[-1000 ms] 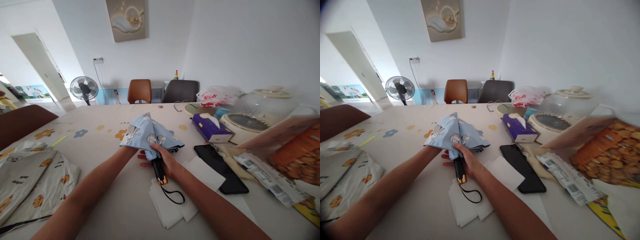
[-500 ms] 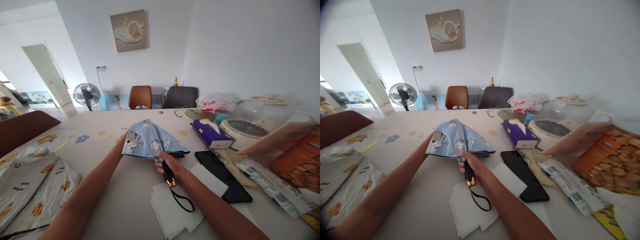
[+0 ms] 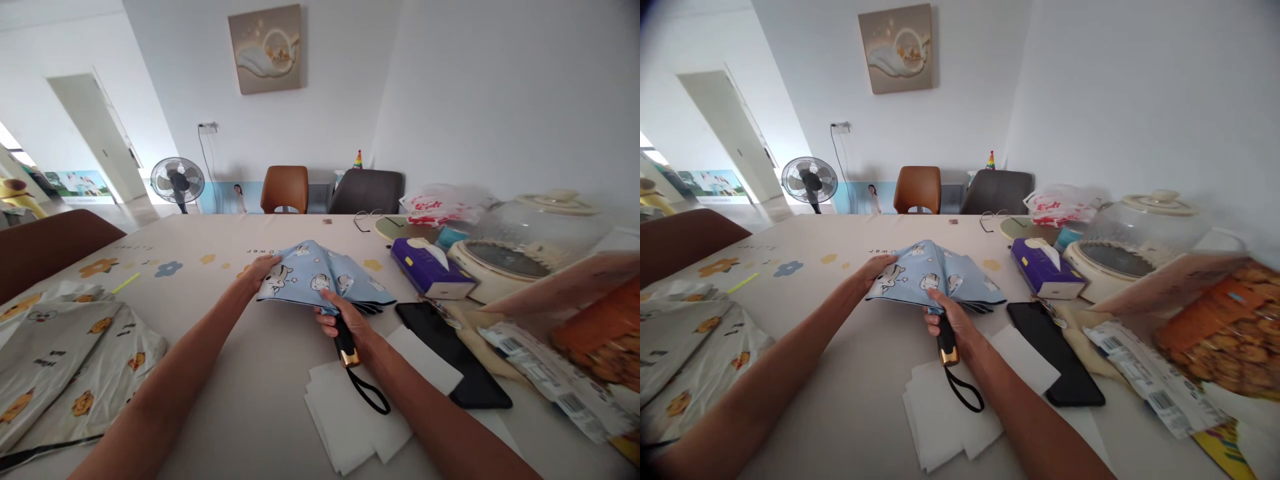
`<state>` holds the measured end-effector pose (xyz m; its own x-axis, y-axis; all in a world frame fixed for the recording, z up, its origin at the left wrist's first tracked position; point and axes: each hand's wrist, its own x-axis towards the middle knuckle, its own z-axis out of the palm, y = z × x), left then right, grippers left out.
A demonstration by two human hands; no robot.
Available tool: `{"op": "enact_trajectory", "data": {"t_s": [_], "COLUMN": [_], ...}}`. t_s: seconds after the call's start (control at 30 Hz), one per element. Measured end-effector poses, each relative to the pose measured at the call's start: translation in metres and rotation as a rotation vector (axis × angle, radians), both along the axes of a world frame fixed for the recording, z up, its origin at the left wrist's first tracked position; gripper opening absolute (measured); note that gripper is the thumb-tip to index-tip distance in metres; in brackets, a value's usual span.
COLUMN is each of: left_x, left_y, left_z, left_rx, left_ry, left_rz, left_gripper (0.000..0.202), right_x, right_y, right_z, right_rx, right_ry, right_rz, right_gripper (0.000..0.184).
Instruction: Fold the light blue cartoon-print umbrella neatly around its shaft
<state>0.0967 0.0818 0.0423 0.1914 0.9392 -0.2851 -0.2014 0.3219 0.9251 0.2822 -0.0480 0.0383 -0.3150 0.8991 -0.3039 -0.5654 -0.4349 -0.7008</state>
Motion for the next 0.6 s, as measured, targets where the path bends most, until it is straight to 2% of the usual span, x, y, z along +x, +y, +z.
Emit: {"op": "enact_trajectory", "data": {"t_s": [0.13, 0.27, 0.4, 0.6], "left_x": [-0.001, 0.002, 0.007, 0.017], "left_y": [-0.002, -0.007, -0.013, -0.016], "left_z": [-0.006, -0.010, -0.012, -0.022], "left_rx": [0.027, 0.081, 0.155, 0.312], "left_ry": [0.053, 0.122, 0.223, 0.465], "left_rz": [0.000, 0.002, 0.009, 0.167], "left_gripper": [0.013, 0.017, 0.022, 0.024], "right_x": [0.000, 0.003, 0.010, 0.017], "right_y": [0.000, 0.002, 0.001, -0.001], "right_z": [0.001, 0.004, 0.008, 0.015], "right_rx": [0.012, -0.022, 0.006, 0.031], "right_ry": [-0.001, 0.009, -0.023, -0.114], "right_rz": [0.004, 0.012, 0.043, 0.056], "right_gripper": [0.015, 0.018, 0.018, 0.022]}}
